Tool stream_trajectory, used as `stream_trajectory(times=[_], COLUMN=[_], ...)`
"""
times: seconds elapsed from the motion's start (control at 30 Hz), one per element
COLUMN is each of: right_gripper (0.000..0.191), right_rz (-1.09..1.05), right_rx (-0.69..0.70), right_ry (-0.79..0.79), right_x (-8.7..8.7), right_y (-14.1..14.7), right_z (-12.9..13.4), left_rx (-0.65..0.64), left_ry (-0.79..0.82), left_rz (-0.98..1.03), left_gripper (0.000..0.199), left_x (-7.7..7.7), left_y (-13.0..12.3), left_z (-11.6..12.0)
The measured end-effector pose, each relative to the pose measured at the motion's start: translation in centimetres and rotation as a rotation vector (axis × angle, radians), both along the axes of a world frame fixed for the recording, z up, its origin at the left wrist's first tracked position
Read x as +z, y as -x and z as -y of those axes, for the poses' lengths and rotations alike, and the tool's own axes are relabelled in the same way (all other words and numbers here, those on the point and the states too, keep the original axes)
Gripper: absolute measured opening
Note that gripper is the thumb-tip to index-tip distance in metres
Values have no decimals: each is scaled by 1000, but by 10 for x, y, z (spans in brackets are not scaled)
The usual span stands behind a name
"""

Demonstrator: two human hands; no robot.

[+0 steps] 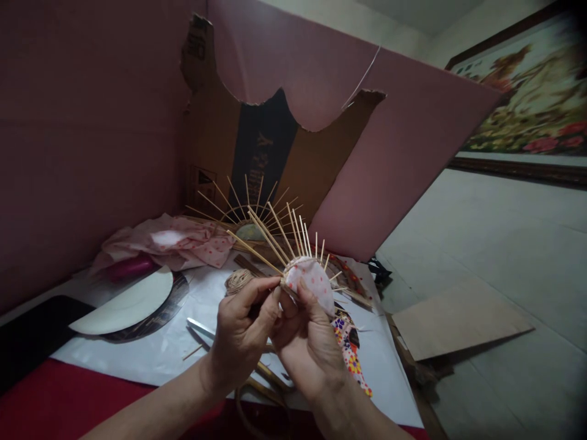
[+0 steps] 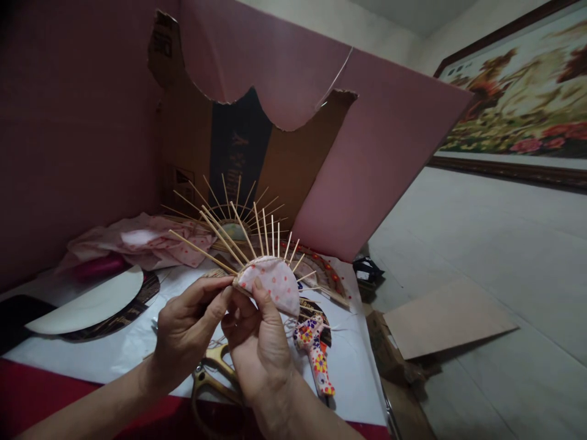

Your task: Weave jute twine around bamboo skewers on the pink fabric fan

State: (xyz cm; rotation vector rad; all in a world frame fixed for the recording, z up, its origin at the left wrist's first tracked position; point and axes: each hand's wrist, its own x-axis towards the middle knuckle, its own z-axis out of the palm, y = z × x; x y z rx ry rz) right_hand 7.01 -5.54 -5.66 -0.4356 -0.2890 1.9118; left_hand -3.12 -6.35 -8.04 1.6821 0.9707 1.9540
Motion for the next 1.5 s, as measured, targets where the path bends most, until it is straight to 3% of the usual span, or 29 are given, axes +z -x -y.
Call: stream_trajectory(times=[0.47,0.67,1.0,1.33,1.5], right_gripper=[9,13,12,12,8], right_rz=[17,27,35,60,114], right_rx=[33,73,46,-1,-47], right_ry=[-93,-92,-111,15,69], right_x=[-4,-5,-5,-1,2], right_y=[1,2,0,-1,-1], right_z=[2,4,2,1,3], left_rx=[75,88,141,85,-26], left_ry=[-21,-8,-27,45,106], left_rz=[45,63,61,60,107], left_gripper=[16,14,14,12,15], left_x=[5,10,7,2,-3], left_y=[2,1,0,0,-1], left_z=[2,5,1,-5,-5])
